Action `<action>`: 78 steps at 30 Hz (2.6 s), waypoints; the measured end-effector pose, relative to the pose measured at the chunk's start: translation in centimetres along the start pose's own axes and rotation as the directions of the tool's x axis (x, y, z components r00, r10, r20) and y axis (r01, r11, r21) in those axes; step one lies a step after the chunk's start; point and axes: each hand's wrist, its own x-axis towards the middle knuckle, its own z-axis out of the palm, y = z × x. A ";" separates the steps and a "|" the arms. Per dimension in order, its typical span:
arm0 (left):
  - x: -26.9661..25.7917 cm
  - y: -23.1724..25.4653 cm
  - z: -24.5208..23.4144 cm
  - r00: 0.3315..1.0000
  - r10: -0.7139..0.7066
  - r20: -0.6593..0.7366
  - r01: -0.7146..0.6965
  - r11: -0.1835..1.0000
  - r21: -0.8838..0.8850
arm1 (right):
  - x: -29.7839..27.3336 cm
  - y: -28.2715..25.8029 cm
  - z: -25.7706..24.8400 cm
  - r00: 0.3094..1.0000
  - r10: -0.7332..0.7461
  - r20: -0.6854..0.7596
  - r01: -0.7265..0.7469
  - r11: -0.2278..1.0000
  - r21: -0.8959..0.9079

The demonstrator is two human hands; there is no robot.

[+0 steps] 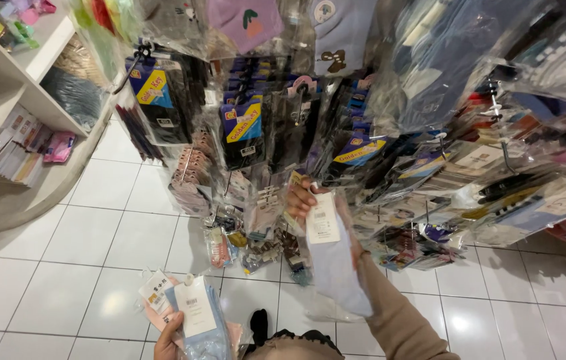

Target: Organizing and selecting various pairs of packaged socks from a retail display rack.

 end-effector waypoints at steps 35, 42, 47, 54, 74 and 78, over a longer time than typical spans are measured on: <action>-3.6 0.0 6.5 0.989 0.141 0.046 -0.143 0.989 0.024 | 3.6 0.3 -12.7 0.941 -0.338 -0.015 -0.179 -0.459 -0.870; -4.8 0.6 10.1 0.996 0.085 0.035 -0.092 0.954 0.284 | 3.0 2.4 -7.4 0.917 -0.399 -0.020 -0.239 -0.508 -0.827; -4.0 0.3 10.7 0.997 0.011 0.075 -0.039 0.926 0.375 | 3.2 6.1 -1.9 0.955 -0.208 -0.212 -0.270 -0.313 -0.910; -3.2 0.5 12.0 0.982 -0.076 0.172 -0.016 0.879 0.477 | 4.4 9.9 4.1 0.963 0.134 -0.235 -0.217 -0.136 -0.967; 2.0 -2.3 2.6 0.995 -0.075 -0.071 0.095 0.937 0.337 | -0.7 3.3 -7.7 0.843 -0.318 -0.433 -0.488 -0.117 -0.865; 4.2 -3.5 -0.3 0.994 0.011 -0.106 -0.007 0.999 0.034 | 0.2 3.0 -6.7 0.824 -0.349 -0.445 -0.503 -0.091 -0.860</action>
